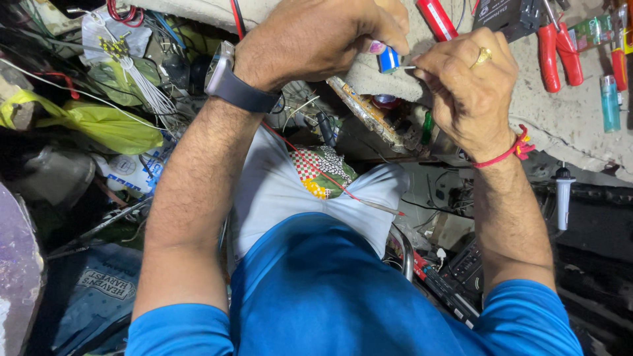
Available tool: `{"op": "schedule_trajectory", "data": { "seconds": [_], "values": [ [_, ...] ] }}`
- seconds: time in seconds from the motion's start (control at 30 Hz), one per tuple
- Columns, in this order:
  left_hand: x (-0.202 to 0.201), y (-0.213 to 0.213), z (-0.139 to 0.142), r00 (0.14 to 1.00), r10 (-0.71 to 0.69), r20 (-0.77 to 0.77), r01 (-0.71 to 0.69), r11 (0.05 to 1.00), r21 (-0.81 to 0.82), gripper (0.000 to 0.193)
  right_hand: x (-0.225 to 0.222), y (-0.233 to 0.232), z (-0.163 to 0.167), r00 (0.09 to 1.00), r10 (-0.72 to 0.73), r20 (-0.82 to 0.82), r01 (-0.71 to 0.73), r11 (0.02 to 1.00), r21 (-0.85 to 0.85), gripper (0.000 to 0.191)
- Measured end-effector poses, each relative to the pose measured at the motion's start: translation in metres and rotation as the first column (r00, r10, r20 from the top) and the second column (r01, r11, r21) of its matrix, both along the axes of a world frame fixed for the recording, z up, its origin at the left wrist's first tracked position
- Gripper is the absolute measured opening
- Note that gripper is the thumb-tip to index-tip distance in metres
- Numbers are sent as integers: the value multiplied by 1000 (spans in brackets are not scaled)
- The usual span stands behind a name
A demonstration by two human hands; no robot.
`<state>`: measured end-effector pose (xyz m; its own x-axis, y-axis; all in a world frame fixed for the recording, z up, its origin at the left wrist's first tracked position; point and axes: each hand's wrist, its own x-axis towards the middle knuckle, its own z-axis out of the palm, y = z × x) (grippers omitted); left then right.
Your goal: The person sits on the floor and works on a blue cylindrical battery. They use a multimeter to test the battery terminals, then use pliers to strip and adjust wires connected to the battery. The person repeatedly handles the battery and tools on a cluttered workbench.
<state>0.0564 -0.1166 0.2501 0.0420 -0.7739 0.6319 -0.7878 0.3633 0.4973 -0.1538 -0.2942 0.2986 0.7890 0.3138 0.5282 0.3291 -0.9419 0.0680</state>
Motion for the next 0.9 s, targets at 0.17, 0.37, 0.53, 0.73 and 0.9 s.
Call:
{"op": "schedule_trajectory", "data": {
  "seconds": [0.17,0.37,0.53,0.73,0.9],
  "values": [
    [0,-1,0,999,-41,-35,40,999,-14,38,0,2,-1,999,-10,33,12,998,-57,24],
    [-1,-2,-1,999,17,-29,-16,999,31,33,-2,6,-3,998,-25,63,30,997,-71,28],
    [0,-2,0,1000,-9,-13,9,1000,27,37,-1,12,0,997,-17,75,28,989,-142,30],
    [-1,-2,-3,1000,21,-6,-21,997,74,33,4,-5,11,997,23,-78,-33,991,-133,29],
    [-2,-2,-2,1000,16,14,-16,1000,-12,30,6,-12,22,990,59,-130,-86,973,-212,25]
  ]
}}
